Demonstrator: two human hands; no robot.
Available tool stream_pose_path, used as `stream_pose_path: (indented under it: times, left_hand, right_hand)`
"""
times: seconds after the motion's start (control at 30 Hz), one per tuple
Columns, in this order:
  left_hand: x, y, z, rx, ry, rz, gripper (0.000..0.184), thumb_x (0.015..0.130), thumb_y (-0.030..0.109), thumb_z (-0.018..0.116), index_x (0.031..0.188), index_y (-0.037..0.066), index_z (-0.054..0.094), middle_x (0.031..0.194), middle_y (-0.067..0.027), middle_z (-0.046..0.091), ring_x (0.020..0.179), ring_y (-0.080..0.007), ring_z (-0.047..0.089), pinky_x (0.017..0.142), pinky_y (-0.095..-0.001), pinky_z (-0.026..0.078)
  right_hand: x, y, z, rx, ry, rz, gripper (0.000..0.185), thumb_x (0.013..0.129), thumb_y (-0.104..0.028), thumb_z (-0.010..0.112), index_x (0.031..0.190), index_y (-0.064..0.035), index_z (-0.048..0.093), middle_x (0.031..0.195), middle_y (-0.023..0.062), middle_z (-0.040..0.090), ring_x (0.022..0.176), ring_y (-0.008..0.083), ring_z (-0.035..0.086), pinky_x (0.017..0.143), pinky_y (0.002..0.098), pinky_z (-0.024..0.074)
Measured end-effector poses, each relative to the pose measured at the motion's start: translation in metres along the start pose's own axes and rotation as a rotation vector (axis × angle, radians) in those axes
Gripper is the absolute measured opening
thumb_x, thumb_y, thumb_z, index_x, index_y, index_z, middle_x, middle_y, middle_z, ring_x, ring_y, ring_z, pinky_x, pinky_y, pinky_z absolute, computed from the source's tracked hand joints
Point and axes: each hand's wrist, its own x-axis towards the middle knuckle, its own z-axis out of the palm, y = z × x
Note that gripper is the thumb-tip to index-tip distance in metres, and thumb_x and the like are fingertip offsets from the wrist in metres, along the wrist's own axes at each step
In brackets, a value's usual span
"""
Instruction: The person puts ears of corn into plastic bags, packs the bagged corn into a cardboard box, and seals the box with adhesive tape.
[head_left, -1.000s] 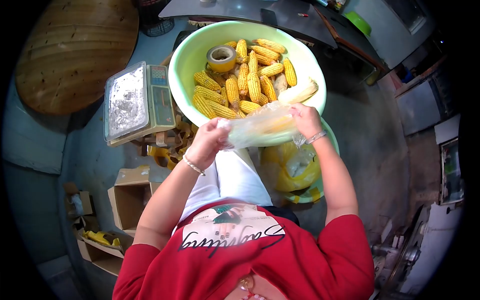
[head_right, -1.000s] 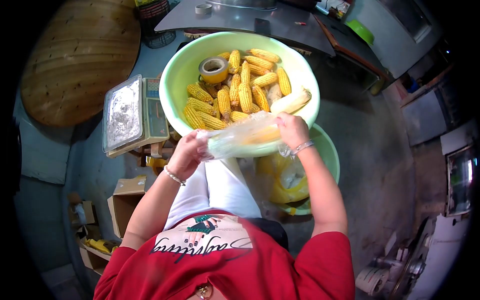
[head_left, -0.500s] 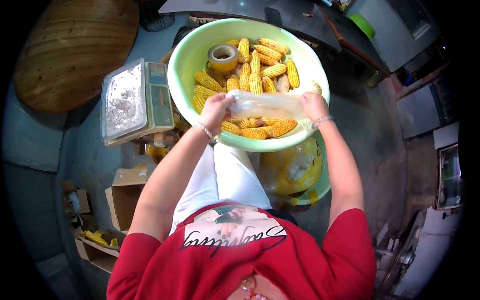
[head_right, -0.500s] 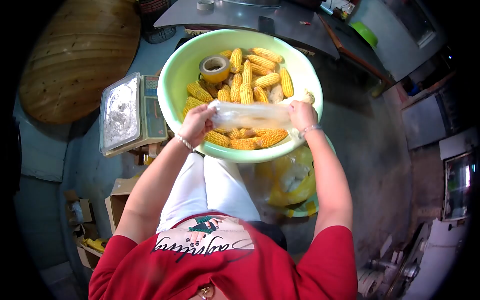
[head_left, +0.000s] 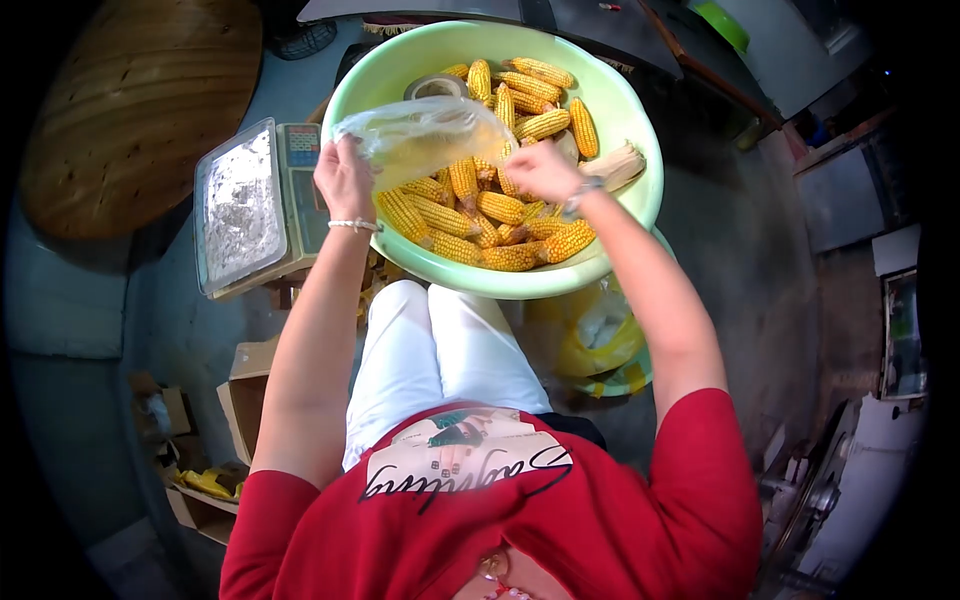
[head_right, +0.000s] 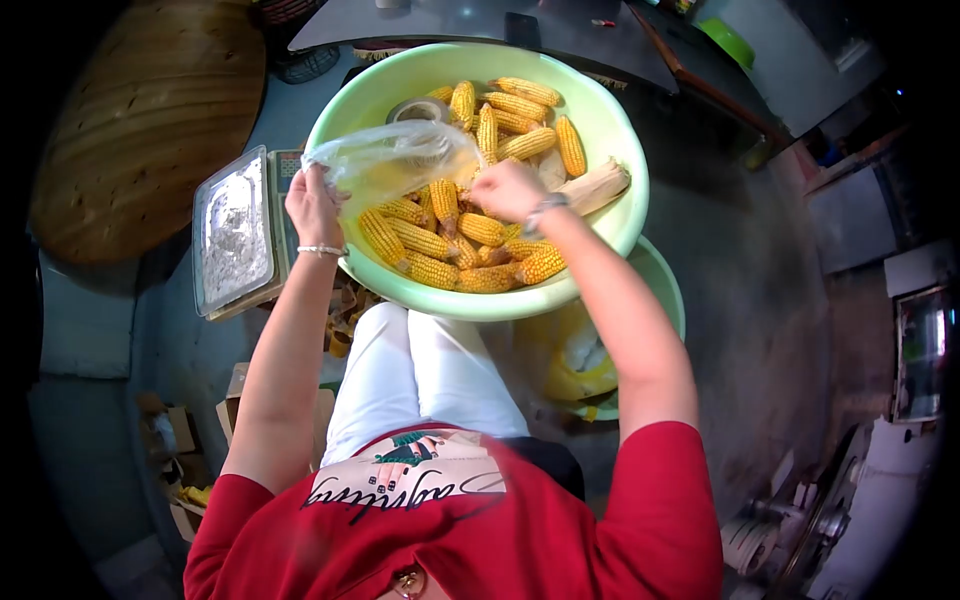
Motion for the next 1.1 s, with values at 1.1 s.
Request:
stream_pose_path:
  times: [1.1]
  left_hand:
    - [-0.009, -0.020, 0.001, 0.639, -0.179, 0.307, 0.021, 0.083, 0.023, 0.063, 0.086, 0.002, 0.061, 0.061, -0.0030, 0.055, 0.054, -0.0096, 0.050, 0.053, -0.0261, 0.043]
  right_hand:
    - [0.016, -0.028, 0.091, -0.591, -0.548, -0.114, 0.052, 0.065, -0.024, 0.067, 0.112, -0.0024, 0.058, 0.101, 0.0169, 0.063, 0.090, 0.0271, 0.061, 0.078, 0.0349, 0.0483]
